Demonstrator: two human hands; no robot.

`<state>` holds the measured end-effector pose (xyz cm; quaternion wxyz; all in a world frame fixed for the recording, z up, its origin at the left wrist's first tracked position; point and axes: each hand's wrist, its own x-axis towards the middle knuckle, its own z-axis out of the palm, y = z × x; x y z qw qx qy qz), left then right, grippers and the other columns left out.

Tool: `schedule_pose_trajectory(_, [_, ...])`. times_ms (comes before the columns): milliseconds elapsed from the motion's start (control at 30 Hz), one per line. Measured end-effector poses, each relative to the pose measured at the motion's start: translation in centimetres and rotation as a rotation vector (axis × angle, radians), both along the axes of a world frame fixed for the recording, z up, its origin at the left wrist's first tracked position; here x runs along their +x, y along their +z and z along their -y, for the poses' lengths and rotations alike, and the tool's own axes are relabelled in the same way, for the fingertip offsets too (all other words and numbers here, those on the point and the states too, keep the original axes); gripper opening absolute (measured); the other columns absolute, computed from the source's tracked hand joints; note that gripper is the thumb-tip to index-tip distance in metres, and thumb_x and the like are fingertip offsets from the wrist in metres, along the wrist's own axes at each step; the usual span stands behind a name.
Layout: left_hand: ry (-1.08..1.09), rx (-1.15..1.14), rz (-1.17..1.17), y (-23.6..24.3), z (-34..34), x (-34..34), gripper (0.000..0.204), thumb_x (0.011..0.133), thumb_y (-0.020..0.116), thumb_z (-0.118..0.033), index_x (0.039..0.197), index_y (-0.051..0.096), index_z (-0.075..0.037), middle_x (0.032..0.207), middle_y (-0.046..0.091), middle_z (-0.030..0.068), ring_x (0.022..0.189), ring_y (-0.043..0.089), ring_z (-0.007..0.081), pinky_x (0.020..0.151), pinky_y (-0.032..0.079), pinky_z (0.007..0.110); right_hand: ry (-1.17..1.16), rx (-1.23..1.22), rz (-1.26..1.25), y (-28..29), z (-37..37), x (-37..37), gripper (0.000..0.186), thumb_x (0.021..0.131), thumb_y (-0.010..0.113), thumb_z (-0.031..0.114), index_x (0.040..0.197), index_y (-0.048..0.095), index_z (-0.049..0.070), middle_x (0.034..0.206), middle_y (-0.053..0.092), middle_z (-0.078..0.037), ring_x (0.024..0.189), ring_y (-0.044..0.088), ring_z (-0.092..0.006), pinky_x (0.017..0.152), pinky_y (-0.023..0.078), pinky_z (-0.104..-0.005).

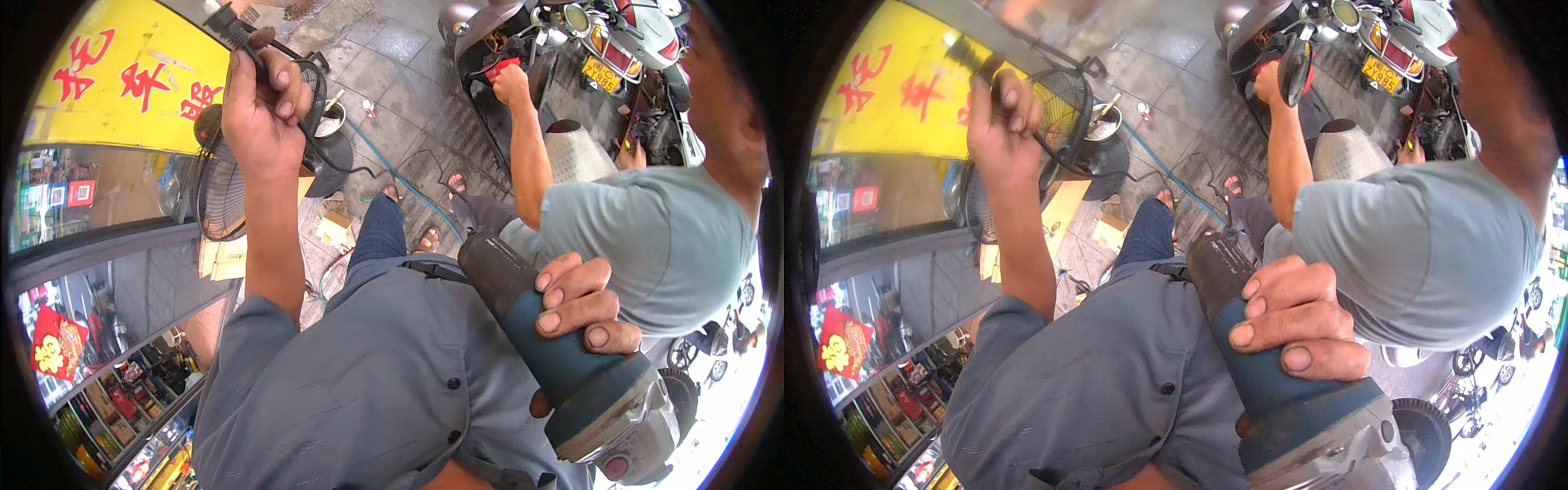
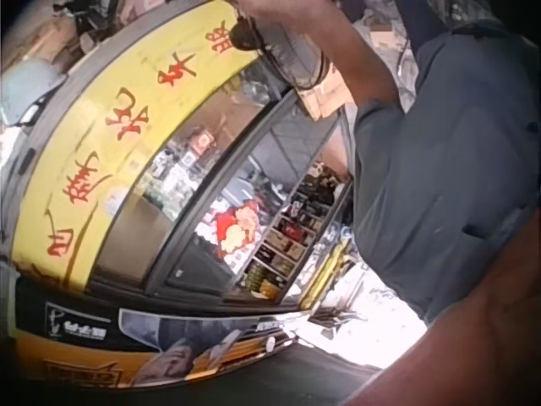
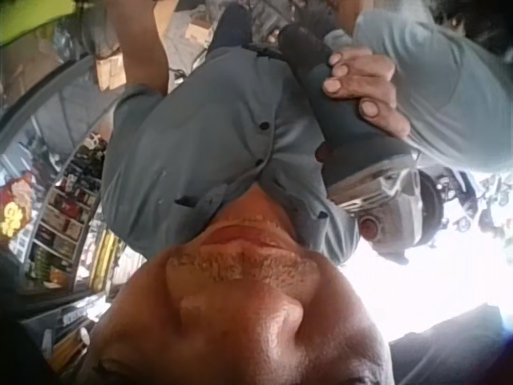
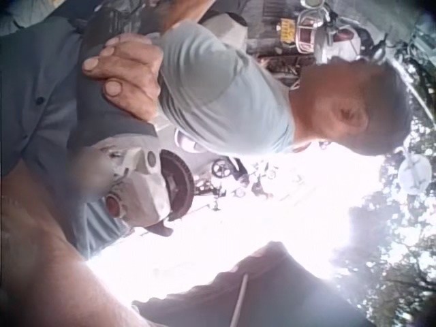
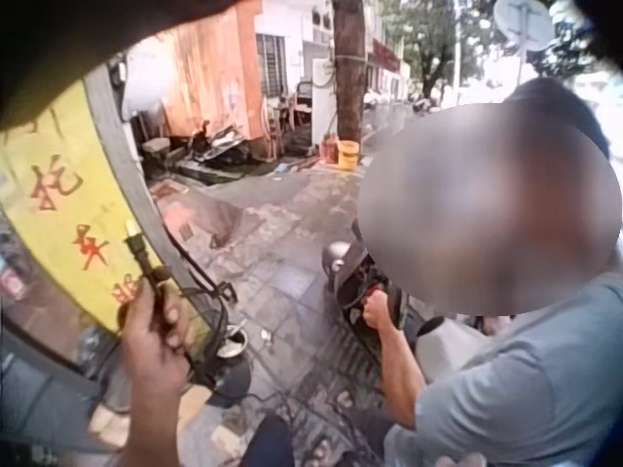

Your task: The person prepares an angle grinder by plugging it in, checks the water/meter area, and then sits down to grind a metal component on the underside of a scooter.

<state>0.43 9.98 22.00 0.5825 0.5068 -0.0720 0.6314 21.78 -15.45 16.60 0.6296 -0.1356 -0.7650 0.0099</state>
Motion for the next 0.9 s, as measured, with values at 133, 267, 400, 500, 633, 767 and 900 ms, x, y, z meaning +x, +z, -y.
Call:
schedule_pose_trajectory(133, [0.141,0.023,0.024,0.9,0.1,1.8,0.02,0.099,0.043,-0.023,0.109,0.052,-0.008,0.07,0.053,0.0045,0.045,0.035,0.0087,0.04,0.029,0.023,-0.184,0.019,-0.076,-0.3,-0.3,-0.8,0.053,0.074,0.071,0.033,0.111,0.04,0.012,0.088,0.062,-0.011,0.081,0.049,-0.0229,0.069,0.044,-0.0411])
schedule_pose_trajectory(267, [0.225,0.036,0.01,0.8,0.6,3.7,0.024,0.096,0.049,-0.02,0.115,0.053,-0.005,0.07,0.048,0.0015,0.047,0.035,0.0088,0.042,0.027,0.023,-0.22,0.044,-0.065,-2.0,-0.1,1.1,0.03,0.089,0.059,0.021,0.11,0.04,0.011,0.087,0.065,-0.017,0.08,0.053,-0.0254,0.069,0.05,-0.0427])
schedule_pose_trajectory(400, [0.256,0.101,-0.02,3.2,0.9,4.8,0.029,0.097,0.05,-0.025,0.115,0.053,-0.002,0.068,0.046,-0.0002,0.05,0.036,0.0086,0.044,0.026,0.023,-0.342,0.049,-0.083,-2.1,0.3,2.5,0.053,0.085,0.065,0.034,0.122,0.039,0.005,0.085,0.063,-0.021,0.079,0.054,-0.0283,0.069,0.052,-0.0435])
schedule_pose_trajectory(500, [0.301,-0.072,-0.047,3.5,0.2,5.8,0.028,0.097,0.051,-0.031,0.107,0.059,-0.006,0.061,0.049,-0.0033,0.045,0.043,0.0058,0.036,0.032,0.019,-0.407,0.08,-0.209,-4.7,1.5,4.0,0.046,0.087,0.061,0.031,0.119,0.043,0.002,0.08,0.063,-0.023,0.075,0.055,-0.0302,0.066,0.053,-0.0439])
schedule_pose_trajectory(633, [0.406,-0.001,-0.097,2.9,0.0,4.9,0.024,0.096,0.051,-0.026,0.103,0.053,-0.003,0.063,0.046,0.0002,0.05,0.04,0.0088,0.044,0.028,0.022,-0.459,-0.08,-0.33,-6.5,4.2,5.6,0.065,0.069,0.081,0.036,0.115,0.044,0.006,0.093,0.054,-0.01,0.091,0.048,-0.0225,0.085,0.04,-0.0394])
schedule_pose_trajectory(767, [0.534,-0.045,-0.221,0.7,-1.2,3.0,0.031,0.097,0.049,-0.029,0.115,0.055,-0.004,0.064,0.051,0.0004,0.047,0.037,0.0048,0.041,0.029,0.02,-0.548,-0.172,-0.358,-6.0,4.9,5.1,0.082,0.063,0.079,0.055,0.115,0.043,0.002,0.093,0.052,-0.009,0.091,0.049,-0.022,0.085,0.04,-0.0386])
schedule_pose_trajectory(900, [0.818,-0.112,-0.321,-2.4,-2.0,-2.9,0.037,0.098,0.045,-0.028,0.123,0.051,-0.002,0.061,0.044,-0.0043,0.053,0.035,0.0029,0.046,0.026,0.018,-0.645,-0.283,-0.274,-6.7,3.6,4.8,0.084,0.064,0.075,0.059,0.114,0.043,0.0,0.094,0.052,-0.01,0.09,0.051,-0.022,0.084,0.041,-0.0365])
